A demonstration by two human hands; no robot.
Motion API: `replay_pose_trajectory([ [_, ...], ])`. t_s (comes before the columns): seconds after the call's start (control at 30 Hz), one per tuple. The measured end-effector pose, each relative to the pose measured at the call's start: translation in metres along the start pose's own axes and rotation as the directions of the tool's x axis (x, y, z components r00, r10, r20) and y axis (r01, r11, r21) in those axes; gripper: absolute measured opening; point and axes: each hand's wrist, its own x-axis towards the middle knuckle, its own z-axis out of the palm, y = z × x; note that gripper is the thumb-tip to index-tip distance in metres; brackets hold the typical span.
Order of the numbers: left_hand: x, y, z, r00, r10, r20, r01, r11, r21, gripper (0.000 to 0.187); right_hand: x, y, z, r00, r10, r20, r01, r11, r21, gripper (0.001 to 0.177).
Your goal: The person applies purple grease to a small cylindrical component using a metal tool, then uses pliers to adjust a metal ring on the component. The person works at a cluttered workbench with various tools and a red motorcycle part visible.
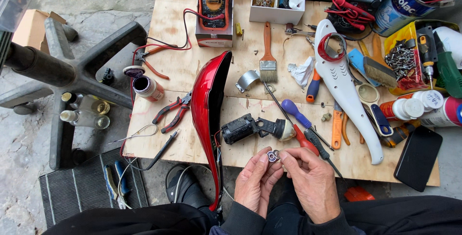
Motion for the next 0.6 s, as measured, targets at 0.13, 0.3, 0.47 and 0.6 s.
replay_pose_trajectory([
  [0.13,-0.002,0.002,0.004,1.000,-0.001,-0.006,0.000,1.000,-0.011,0.046,-0.003,-0.004,0.001,0.997,-0.075,-0.014,0.074,0.996,-0.058,0.013],
  [0.3,-0.001,0.000,0.004,0.999,0.033,-0.011,-0.033,0.998,0.044,0.042,-0.002,-0.003,0.003,0.998,-0.066,-0.013,0.064,0.992,-0.113,0.011],
  [0.47,0.003,-0.002,0.001,0.999,0.040,-0.033,-0.038,0.997,0.065,0.043,0.002,0.010,0.002,0.990,0.135,0.029,-0.137,0.989,0.064,0.015],
  [0.6,0.013,-0.003,-0.009,0.994,0.079,-0.074,-0.070,0.991,0.115,0.043,0.008,0.011,0.004,0.940,0.330,0.088,-0.335,0.843,0.420,0.018],
])
